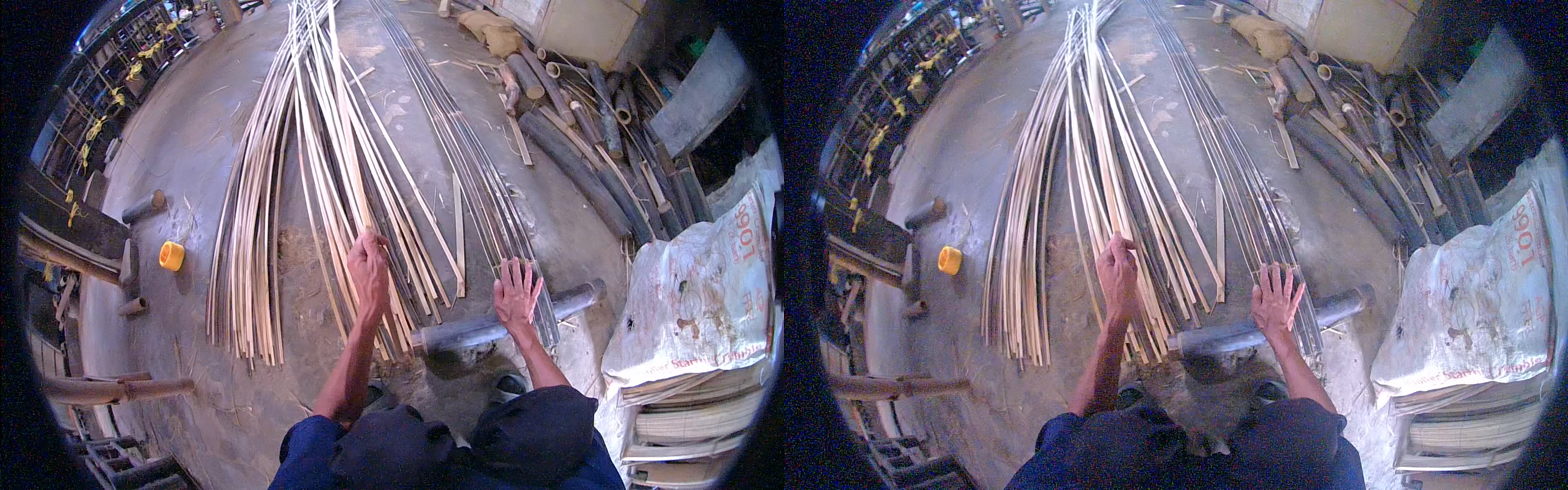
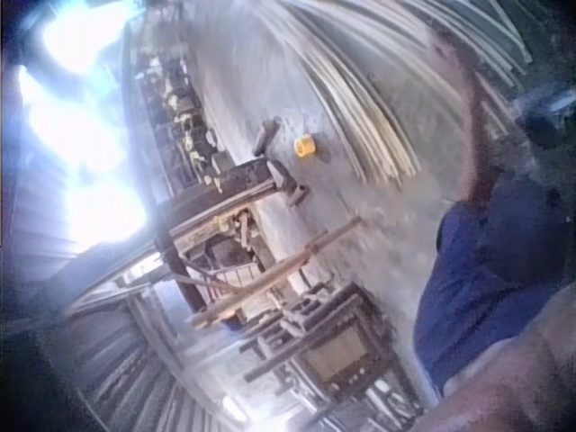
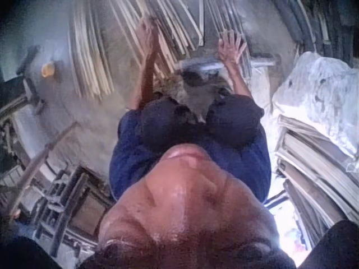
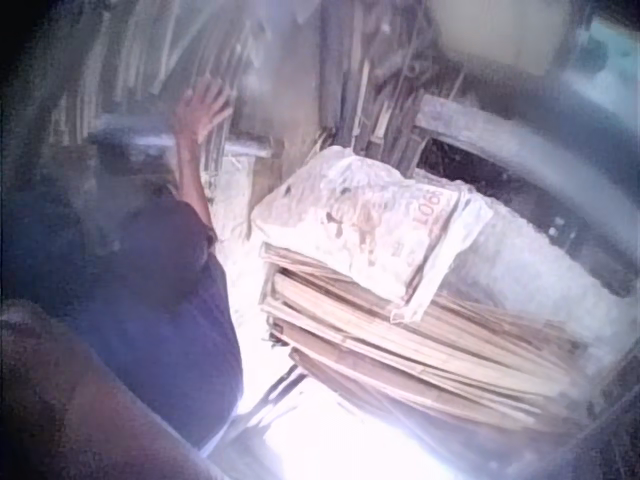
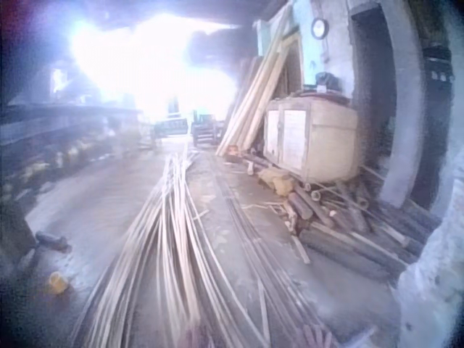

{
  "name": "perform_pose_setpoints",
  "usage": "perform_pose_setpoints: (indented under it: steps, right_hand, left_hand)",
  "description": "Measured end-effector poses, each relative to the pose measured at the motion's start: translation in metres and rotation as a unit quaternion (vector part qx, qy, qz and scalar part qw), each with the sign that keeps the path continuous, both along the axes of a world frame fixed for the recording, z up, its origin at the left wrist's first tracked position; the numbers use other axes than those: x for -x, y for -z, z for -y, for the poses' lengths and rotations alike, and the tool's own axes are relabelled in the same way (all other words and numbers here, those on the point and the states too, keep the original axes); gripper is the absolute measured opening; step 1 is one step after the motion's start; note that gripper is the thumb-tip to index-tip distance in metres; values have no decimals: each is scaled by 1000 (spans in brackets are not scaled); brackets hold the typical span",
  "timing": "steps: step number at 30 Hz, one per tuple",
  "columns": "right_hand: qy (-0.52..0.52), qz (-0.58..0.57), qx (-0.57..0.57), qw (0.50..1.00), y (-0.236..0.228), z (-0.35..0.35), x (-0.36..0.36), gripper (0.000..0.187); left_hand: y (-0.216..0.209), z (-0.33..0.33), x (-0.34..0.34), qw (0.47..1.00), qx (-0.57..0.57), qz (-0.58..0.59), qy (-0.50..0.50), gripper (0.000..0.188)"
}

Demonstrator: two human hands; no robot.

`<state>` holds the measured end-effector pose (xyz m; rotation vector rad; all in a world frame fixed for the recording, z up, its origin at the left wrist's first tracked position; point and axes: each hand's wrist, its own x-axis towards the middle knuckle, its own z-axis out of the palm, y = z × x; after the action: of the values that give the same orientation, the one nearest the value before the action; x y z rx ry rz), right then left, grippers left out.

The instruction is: The person sits on the floor and repeatedly picks up thin bamboo strips, scraping them against a fixed metal tool to smooth or shape them. The person then places the processed strips into a growing pile on the floor.

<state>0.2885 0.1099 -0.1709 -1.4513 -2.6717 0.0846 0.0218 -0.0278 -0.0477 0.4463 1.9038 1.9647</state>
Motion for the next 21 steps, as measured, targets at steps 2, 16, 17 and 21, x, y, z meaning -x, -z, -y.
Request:
perform_pose_setpoints:
  steps: [2,16,17,21]
  right_hand:
    - [1,-2,5,1000,0,0,3,56]
    - [-1,-2,2,1000,-3,0,2,54]
    - [-3,-9,-8,1000,-4,-1,3,54]
    - [-3,-13,-15,1000,-2,2,0,53]
  left_hand:
    - [17,-3,25,1000,11,7,-4,46]
    - [50,6,97,985,97,-130,-59,48]
    - [50,9,92,980,90,-165,-71,49]
    - [48,7,80,987,73,-118,-78,48]
